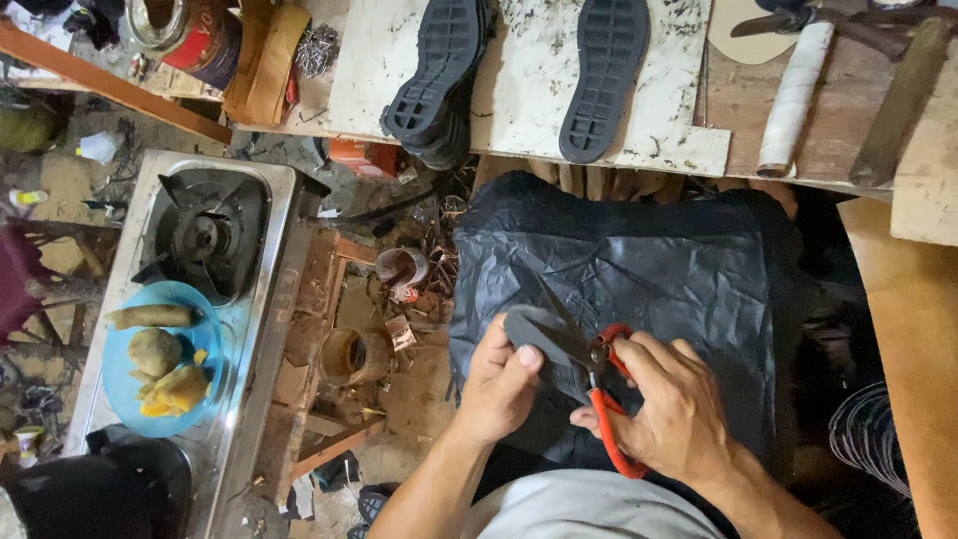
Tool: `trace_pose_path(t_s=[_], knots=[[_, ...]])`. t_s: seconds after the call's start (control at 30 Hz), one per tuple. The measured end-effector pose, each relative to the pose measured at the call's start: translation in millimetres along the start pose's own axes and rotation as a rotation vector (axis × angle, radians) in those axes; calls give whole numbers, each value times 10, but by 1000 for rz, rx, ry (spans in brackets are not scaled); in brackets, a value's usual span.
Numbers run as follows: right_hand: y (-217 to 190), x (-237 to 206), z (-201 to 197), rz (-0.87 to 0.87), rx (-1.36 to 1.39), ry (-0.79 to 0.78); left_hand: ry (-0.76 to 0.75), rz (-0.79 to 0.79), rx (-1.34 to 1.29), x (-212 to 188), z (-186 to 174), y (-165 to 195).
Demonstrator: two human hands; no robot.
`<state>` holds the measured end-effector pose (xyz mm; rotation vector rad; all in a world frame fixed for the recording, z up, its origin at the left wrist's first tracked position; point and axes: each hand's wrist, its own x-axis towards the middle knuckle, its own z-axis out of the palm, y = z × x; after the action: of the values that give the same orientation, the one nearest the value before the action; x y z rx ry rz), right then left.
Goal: The person trims the edges of black rubber shoe soles with red-handled shears, rotating each sole to cut along its contour, then places the trimmed sole on the workbench and picks up the next one to continue trimming.
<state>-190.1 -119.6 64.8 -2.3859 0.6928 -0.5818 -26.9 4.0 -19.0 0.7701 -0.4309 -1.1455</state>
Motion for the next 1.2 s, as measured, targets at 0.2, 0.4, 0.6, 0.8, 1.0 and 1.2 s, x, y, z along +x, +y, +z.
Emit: trace_pose_path(t_s=[0.2, 0.4, 0.6, 0.8, 1.0, 1.2], knots=[[-41, -9, -100, 76, 78, -79, -103, -13, 81, -12, -53, 135], [128, -170, -291, -21, 79, -119, -255, -80, 486, 86, -27, 647], [295, -420, -415, -24, 1, -205, -510, 25, 932, 243, 127, 1148], [390, -510, -484, -70, -37, -203, -575, 36, 1181, 277, 236, 1321], [345, -468, -446, -96, 17, -140, -646, 159, 1130, 284, 292, 1318], [349, -474, -472, -22, -27, -274, -672, 102, 1240, 308, 340, 1353]])
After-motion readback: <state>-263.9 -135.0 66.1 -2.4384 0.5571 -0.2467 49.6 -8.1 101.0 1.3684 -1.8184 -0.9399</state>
